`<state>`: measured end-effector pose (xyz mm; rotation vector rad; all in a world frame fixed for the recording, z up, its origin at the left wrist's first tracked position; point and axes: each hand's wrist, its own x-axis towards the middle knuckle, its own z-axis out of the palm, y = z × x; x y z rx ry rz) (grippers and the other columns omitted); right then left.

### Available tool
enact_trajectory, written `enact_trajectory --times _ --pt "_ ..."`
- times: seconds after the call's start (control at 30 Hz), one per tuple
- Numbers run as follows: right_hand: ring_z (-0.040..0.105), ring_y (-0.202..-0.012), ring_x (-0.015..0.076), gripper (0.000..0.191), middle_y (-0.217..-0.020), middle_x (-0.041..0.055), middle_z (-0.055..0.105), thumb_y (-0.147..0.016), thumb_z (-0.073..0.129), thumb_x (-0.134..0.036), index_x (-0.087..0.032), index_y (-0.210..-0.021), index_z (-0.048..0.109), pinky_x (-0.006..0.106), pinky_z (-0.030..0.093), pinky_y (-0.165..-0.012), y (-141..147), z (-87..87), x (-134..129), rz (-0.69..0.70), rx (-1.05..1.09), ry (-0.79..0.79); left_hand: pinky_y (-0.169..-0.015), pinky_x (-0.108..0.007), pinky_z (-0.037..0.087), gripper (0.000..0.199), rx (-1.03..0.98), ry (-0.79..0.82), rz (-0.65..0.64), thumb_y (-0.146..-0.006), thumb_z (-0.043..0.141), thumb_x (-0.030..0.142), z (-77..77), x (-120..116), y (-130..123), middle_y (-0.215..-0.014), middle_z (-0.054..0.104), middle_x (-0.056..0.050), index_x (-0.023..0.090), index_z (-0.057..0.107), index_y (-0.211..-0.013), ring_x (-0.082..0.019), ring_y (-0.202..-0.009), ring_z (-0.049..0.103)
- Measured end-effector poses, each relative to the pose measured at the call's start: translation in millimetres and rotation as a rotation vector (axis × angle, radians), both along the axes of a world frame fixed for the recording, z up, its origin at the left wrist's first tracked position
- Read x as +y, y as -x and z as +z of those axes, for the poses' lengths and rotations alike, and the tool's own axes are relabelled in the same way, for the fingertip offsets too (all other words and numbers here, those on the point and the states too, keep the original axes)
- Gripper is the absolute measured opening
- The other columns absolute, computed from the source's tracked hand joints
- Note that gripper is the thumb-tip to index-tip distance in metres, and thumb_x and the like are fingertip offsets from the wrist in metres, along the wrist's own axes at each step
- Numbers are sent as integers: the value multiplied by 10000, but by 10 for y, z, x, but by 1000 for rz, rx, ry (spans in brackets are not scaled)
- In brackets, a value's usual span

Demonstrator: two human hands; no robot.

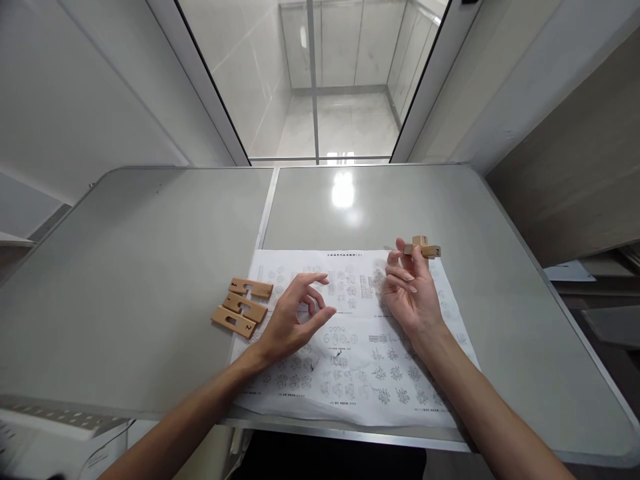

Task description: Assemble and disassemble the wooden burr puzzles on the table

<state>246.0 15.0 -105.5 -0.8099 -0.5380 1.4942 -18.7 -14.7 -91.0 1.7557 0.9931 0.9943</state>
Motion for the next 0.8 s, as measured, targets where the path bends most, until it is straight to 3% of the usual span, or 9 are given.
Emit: enact_trajectory --times 0.37,0.57,0.67,0.8 --pt "471 -467 64 188 -778 -34 619 -958 790 -378 -235 -1052 714 169 458 -371 -81 -27 -1 -3 212 26 -700 -271 559 292 39 5 -45 -991 722 296 66 7 -4 -1162 723 -76 204 631 -1253 -115 -751 633" --pt "473 -483 51 268 -752 -51 584 -911 839 -391 -215 -1015 666 126 466 -394 -26 19 -18 12 270 28 -714 -285 559 142 108 -94 -142 -1029 653 241 102 -29 22 -1062 748 -72 194 685 -1160 -143 -783 653" --pt "448 -477 49 251 -733 -62 561 -904 839 -366 -214 -982 656 117 458 -393 13 50 -23 38 245 18 -818 -336 585 118 160 -203 -138 -1048 630 235 173 -77 144 -1007 748 -64 200 694 -1140 -180 -874 694" --pt "427 -473 44 223 -712 -74 533 -865 842 -275 -192 -964 660 113 456 -391 90 99 -28 75 277 83 -988 -416 566 150 306 -373 13 -1034 660 218 294 -115 543 -1110 767 -75 222 690 -1181 -235 -1075 707"
